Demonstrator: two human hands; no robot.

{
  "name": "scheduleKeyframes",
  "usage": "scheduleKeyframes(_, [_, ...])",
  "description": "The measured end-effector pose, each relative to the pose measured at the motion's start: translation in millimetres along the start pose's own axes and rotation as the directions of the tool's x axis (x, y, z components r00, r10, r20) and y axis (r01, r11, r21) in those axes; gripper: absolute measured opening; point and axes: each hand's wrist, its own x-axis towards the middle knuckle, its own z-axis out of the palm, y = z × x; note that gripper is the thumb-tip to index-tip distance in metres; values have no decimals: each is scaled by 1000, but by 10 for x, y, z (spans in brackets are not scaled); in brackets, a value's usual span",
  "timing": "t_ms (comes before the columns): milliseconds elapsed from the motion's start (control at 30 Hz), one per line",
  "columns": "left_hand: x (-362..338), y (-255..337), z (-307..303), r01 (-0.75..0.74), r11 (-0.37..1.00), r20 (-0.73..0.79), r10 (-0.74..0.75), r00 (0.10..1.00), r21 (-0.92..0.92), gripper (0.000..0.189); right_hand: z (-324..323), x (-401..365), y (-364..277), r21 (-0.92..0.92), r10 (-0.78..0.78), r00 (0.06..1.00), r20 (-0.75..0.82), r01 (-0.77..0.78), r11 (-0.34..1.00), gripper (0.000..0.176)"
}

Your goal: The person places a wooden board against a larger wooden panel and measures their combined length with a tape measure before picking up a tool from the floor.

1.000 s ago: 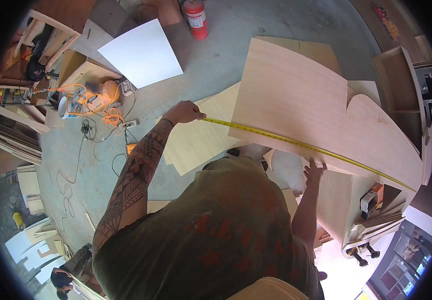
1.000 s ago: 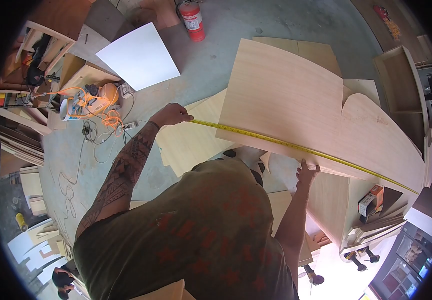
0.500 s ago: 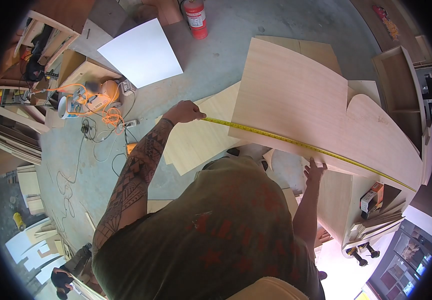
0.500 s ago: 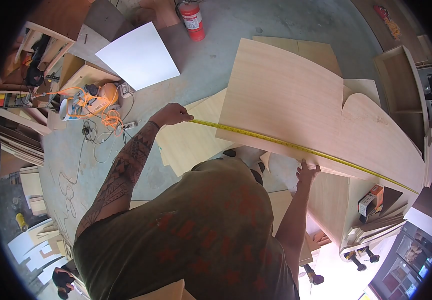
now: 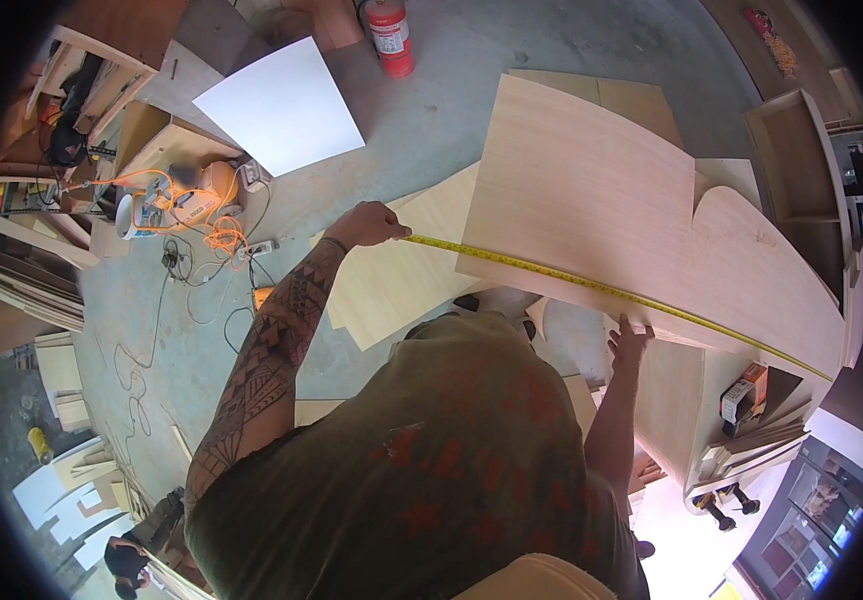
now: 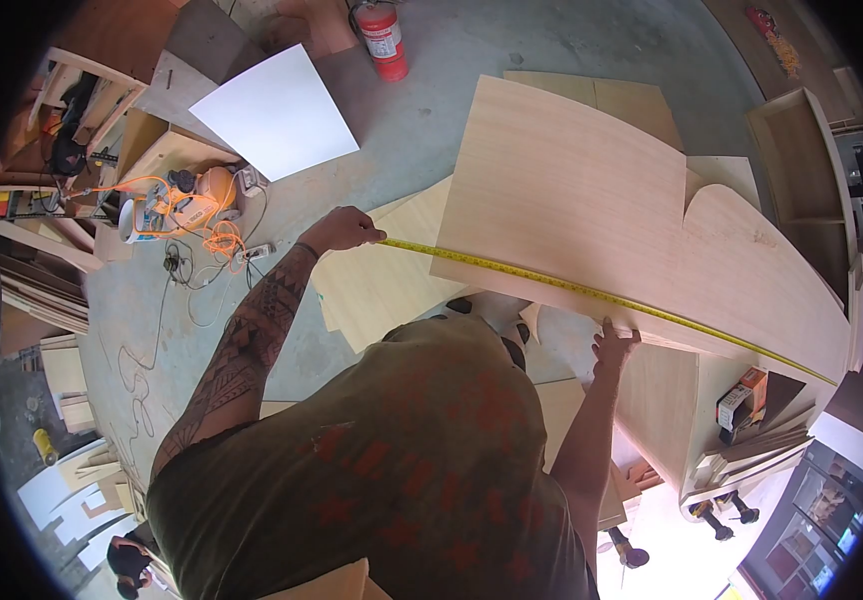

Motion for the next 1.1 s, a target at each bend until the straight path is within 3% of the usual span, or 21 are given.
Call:
scheduleKeyframes(333, [-33, 32, -14, 8, 1000, -1, -8, 1000, -1, 45, 16, -30, -16, 5, -2, 1000, -17, 2, 1000, 93])
scheduleKeyframes(400, [-21, 14, -1, 6, 1000, -4, -6, 1000, 0, 45, 21, -17, -11, 9, -1, 999, -39, 2, 1000, 85])
scheduleKeyframes(967, [2, -27, 33, -8, 1000, -20, 8, 1000, 4, 44, 13, -63, -45, 3, -12, 1000, -13, 12, 1000, 92])
scheduleKeyframes(1100, [27, -68, 75, -66, 998, -69, 67, 995, 20, 44, 10, -54, -34, 13, -17, 1000, 0, 17, 1000, 93])
